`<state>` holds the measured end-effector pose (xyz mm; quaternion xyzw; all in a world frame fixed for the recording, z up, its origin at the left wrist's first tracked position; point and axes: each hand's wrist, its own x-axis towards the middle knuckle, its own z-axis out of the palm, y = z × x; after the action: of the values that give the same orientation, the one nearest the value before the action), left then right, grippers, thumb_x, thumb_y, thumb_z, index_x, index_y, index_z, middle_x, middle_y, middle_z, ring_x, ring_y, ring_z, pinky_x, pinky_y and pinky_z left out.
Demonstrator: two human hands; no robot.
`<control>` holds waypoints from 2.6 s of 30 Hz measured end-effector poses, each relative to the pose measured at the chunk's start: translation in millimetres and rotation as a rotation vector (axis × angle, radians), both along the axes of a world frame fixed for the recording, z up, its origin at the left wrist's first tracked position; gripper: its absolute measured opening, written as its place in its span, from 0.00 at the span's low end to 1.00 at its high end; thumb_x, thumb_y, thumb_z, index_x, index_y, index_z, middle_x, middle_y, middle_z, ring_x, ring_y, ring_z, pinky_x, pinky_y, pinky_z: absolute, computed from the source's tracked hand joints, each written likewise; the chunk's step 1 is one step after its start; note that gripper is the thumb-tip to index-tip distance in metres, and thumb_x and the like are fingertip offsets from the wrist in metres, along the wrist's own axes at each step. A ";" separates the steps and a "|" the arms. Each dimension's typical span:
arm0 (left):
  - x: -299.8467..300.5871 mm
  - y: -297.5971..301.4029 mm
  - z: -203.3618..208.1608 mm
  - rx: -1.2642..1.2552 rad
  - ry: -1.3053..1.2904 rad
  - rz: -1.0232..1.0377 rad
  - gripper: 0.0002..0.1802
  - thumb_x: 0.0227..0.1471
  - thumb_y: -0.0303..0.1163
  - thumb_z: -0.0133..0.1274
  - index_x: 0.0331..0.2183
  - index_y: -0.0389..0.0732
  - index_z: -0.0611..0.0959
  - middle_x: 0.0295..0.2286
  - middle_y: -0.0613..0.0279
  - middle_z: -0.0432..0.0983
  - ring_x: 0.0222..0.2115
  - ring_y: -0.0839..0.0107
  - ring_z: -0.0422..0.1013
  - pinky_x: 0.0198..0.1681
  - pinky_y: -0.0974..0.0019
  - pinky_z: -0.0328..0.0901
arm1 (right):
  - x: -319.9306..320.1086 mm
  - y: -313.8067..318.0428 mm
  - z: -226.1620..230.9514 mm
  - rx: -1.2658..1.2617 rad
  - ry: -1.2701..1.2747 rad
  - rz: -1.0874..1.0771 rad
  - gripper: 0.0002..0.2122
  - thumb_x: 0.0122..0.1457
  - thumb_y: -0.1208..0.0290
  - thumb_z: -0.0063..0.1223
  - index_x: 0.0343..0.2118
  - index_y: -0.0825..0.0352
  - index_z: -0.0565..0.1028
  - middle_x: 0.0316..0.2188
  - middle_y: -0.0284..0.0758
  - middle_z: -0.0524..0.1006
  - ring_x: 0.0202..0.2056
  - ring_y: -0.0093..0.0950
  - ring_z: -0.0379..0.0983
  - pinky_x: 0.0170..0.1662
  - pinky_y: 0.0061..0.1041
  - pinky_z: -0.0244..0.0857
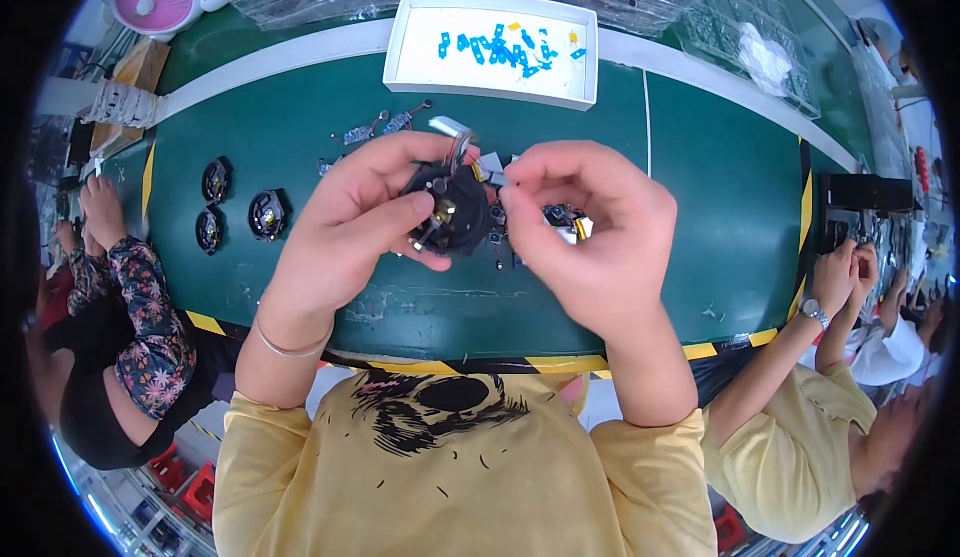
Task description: The person assembles small electronic components into circular housings by hand on a factory production line.
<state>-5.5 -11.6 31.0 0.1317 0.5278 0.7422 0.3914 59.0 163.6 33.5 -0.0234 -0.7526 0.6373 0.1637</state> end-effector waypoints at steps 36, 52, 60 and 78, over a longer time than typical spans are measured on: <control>-2.3 -1.3 -9.3 0.257 -0.382 0.236 0.17 0.52 0.24 0.41 0.46 0.33 0.68 0.42 0.53 0.69 0.39 0.64 0.72 0.33 0.63 0.75 | -10.1 -4.0 -10.2 0.385 0.236 0.176 0.11 0.45 0.81 0.49 0.34 0.75 0.75 0.36 0.46 0.73 0.40 0.36 0.71 0.44 0.27 0.64; 20.8 13.5 -3.6 0.009 -0.080 0.118 0.07 0.51 0.23 0.47 0.35 0.39 0.72 0.31 0.64 0.73 0.28 0.77 0.72 0.27 0.75 0.69 | 15.4 -18.0 9.6 0.467 0.049 -0.005 0.06 0.45 0.85 0.53 0.27 0.71 0.71 0.26 0.35 0.71 0.26 0.22 0.70 0.31 0.16 0.64; 24.3 -21.5 4.0 -0.477 0.707 -0.043 0.14 0.47 0.24 0.52 0.39 0.40 0.75 0.35 0.59 0.74 0.33 0.66 0.71 0.39 0.65 0.64 | 70.1 57.2 -28.0 0.087 -0.172 -0.280 0.05 0.50 0.83 0.52 0.31 0.68 0.71 0.26 0.27 0.72 0.28 0.14 0.68 0.29 0.12 0.62; 9.2 -84.3 -2.7 -0.761 0.568 0.401 0.08 0.36 0.23 0.59 0.25 0.35 0.77 0.25 0.60 0.73 0.29 0.63 0.67 0.33 0.64 0.63 | 52.3 15.6 -4.7 0.851 0.167 -0.252 0.05 0.47 0.80 0.52 0.28 0.70 0.74 0.26 0.37 0.74 0.27 0.28 0.70 0.32 0.23 0.63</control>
<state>3.7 -95.9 28.3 0.0725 0.8609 0.4928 0.1030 111.3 179.1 28.7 0.0060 -0.9231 0.2461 0.2953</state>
